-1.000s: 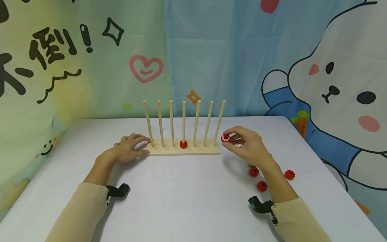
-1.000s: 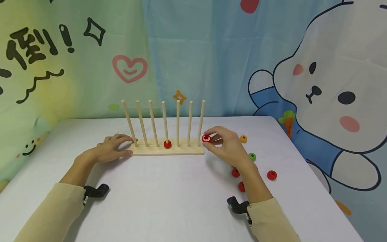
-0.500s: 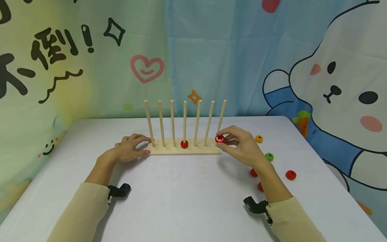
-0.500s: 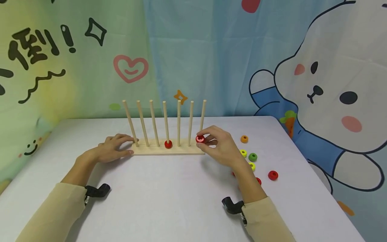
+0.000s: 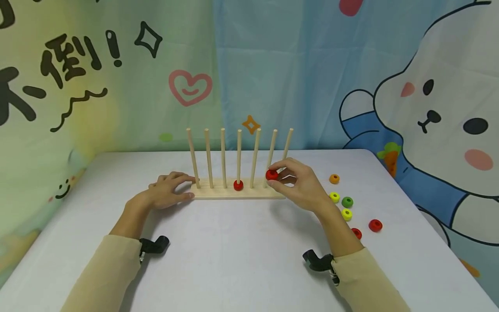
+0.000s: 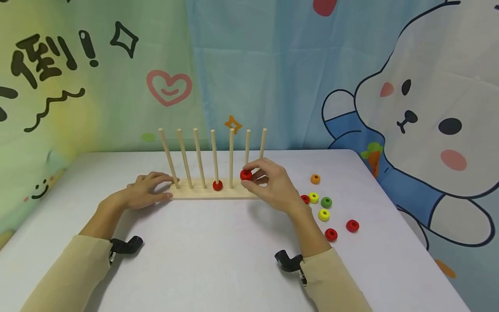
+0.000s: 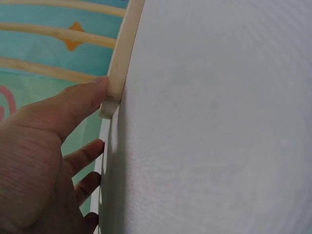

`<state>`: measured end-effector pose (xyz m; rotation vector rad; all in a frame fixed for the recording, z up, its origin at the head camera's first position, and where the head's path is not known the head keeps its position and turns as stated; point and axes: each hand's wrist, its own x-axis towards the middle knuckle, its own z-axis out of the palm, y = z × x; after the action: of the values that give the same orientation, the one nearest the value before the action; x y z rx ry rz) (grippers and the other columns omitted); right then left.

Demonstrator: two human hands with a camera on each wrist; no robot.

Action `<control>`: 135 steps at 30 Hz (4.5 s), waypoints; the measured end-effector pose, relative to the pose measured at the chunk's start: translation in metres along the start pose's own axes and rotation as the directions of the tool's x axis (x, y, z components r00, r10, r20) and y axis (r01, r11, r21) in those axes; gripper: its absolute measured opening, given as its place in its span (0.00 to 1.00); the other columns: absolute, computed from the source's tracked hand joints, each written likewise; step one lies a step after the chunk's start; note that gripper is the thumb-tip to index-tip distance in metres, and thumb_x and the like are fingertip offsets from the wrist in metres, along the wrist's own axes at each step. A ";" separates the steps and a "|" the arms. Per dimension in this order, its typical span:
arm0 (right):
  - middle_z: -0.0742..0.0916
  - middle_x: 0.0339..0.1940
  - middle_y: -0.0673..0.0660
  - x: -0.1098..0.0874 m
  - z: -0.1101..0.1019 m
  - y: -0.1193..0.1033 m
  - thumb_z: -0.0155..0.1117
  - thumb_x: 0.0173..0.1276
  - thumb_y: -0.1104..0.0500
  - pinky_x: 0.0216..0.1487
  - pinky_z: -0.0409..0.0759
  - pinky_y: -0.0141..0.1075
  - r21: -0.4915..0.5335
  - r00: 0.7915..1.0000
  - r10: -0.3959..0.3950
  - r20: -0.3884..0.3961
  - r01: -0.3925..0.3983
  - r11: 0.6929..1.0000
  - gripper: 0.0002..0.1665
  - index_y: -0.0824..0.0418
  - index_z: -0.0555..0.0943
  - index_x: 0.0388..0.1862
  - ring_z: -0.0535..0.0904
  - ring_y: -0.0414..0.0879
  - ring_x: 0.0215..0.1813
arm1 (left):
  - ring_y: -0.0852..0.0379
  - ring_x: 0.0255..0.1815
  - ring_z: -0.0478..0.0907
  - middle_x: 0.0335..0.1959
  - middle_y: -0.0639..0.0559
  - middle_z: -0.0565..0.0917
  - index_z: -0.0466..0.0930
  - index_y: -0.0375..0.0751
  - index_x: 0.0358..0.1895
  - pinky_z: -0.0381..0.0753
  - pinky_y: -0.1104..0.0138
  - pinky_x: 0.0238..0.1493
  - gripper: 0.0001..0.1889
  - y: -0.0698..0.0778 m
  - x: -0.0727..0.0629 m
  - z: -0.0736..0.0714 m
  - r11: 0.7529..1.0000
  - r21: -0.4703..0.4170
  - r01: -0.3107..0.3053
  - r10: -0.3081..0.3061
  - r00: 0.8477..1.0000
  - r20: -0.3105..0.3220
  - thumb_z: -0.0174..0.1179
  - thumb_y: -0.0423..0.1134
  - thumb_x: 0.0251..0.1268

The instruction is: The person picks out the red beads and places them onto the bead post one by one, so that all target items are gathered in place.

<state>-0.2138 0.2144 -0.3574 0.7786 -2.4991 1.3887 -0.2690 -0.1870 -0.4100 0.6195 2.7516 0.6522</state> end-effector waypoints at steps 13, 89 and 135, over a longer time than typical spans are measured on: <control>0.86 0.49 0.53 0.017 0.017 -0.013 0.75 0.66 0.65 0.49 0.86 0.38 0.027 0.997 -0.068 0.022 0.067 0.997 0.18 0.59 0.83 0.54 0.86 0.47 0.46 | 0.25 0.75 0.54 0.79 0.39 0.59 0.68 0.57 0.76 0.57 0.28 0.61 0.31 -0.004 0.000 -0.002 1.000 -0.011 0.004 -0.004 1.000 -0.002 0.55 0.62 0.74; 0.85 0.49 0.64 0.088 0.050 -0.045 0.70 0.65 0.73 0.46 0.86 0.35 0.038 0.843 -0.367 -0.392 0.414 0.910 0.20 0.70 0.81 0.56 0.87 0.52 0.37 | 0.25 0.74 0.55 0.79 0.42 0.60 0.69 0.58 0.75 0.57 0.28 0.61 0.30 -0.004 0.003 -0.002 1.000 0.006 0.005 -0.005 1.000 0.004 0.54 0.63 0.75; 0.83 0.51 0.60 0.076 0.045 -0.057 0.70 0.68 0.69 0.31 0.86 0.35 0.054 0.891 -0.264 -0.368 0.304 0.951 0.22 0.66 0.78 0.60 0.87 0.52 0.28 | 0.24 0.75 0.53 0.80 0.39 0.58 0.68 0.58 0.75 0.56 0.27 0.61 0.31 -0.006 0.002 0.001 1.000 -0.011 0.016 -0.016 1.000 0.004 0.54 0.63 0.74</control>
<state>-0.2444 0.1258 -0.3103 0.7925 -1.9595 1.4220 -0.2722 -0.1905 -0.4141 0.5954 2.7440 0.6620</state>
